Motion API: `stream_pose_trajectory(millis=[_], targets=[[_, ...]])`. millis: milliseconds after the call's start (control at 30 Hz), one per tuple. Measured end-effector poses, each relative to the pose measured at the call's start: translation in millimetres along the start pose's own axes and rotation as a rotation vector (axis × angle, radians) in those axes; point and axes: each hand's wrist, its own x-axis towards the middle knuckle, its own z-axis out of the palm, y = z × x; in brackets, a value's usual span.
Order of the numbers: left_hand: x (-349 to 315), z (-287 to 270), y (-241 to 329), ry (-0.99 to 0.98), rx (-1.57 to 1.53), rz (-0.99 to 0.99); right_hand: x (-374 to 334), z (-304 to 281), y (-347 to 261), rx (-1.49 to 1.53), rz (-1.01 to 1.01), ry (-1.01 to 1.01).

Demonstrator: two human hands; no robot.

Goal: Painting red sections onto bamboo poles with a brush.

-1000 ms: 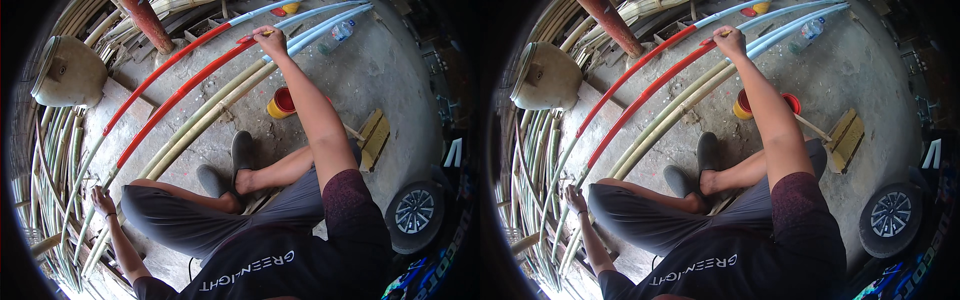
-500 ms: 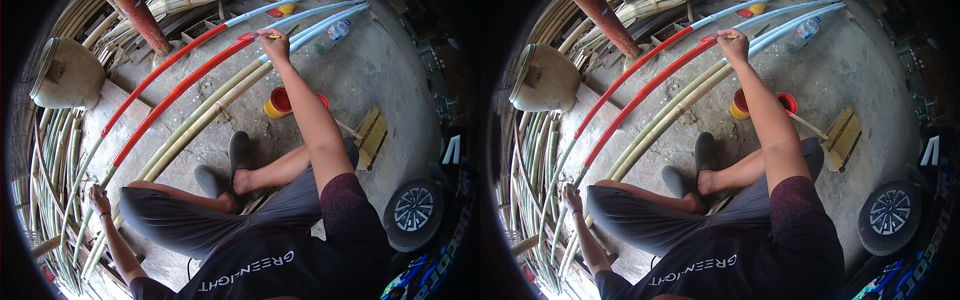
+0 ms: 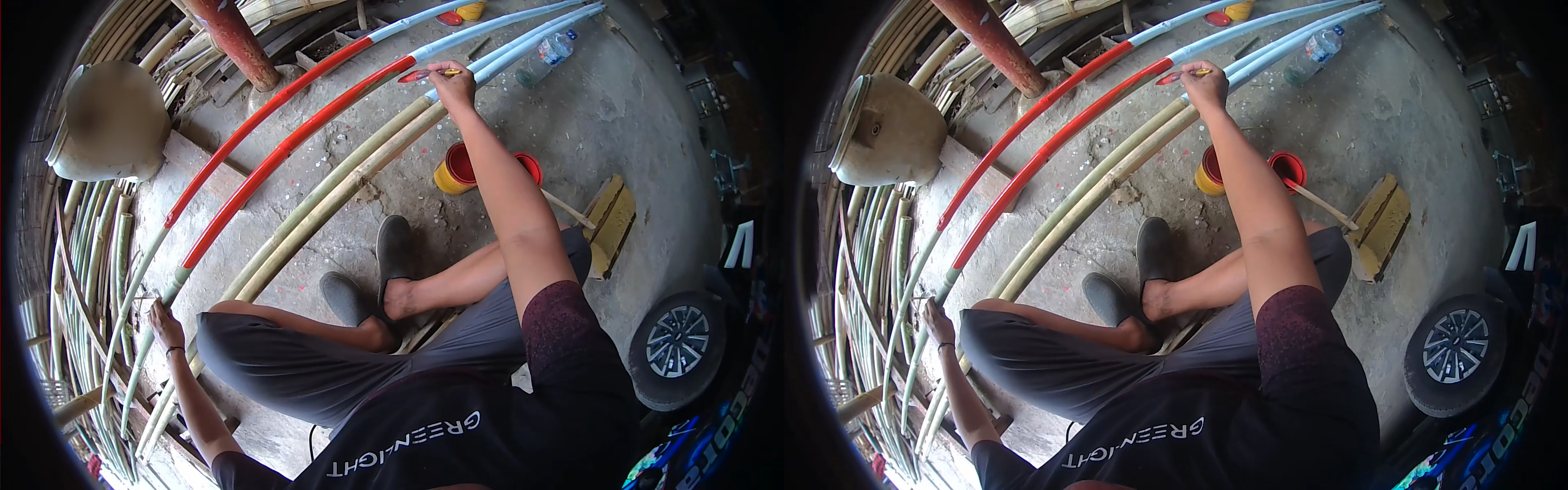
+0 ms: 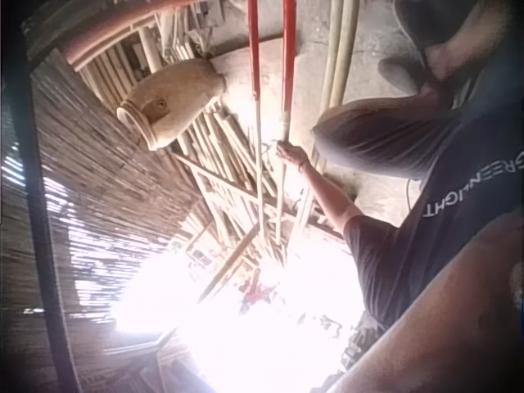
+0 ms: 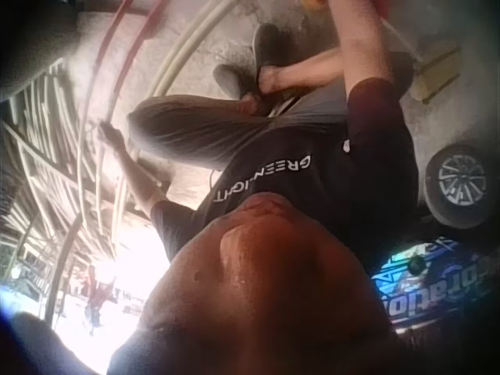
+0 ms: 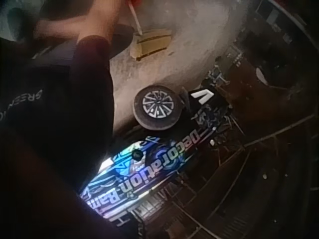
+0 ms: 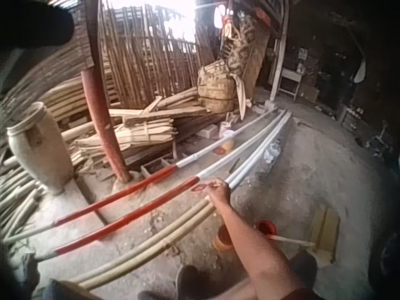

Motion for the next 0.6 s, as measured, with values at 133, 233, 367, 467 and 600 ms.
stream_pose_trajectory(millis=[133, 233, 367, 467, 600], targets=[[-0.1, -4.2, 4.6, 0.0, 0.001, 0.003, 16.3, 9.8, -7.1, -0.031, 0.009, 0.026], [2.1, -5.8, 8.1, -0.012, 0.014, 0.003, 30.2, 7.1, -20.6, -0.148, -0.087, -0.016], [-0.2, 1.9, 6.2, 0.007, 0.055, -0.009, 39.6, 7.1, -43.1, -0.268, -0.16, -0.031], [0.2, 16.3, -7.2, -0.017, 0.118, -0.031, 41.7, 6.5, -56.4, -0.31, -0.232, -0.044], [12.5, 33.2, -33.9, -0.074, 0.094, -0.007, 37.2, -5.0, -55.9, -0.189, -0.238, -0.012]])
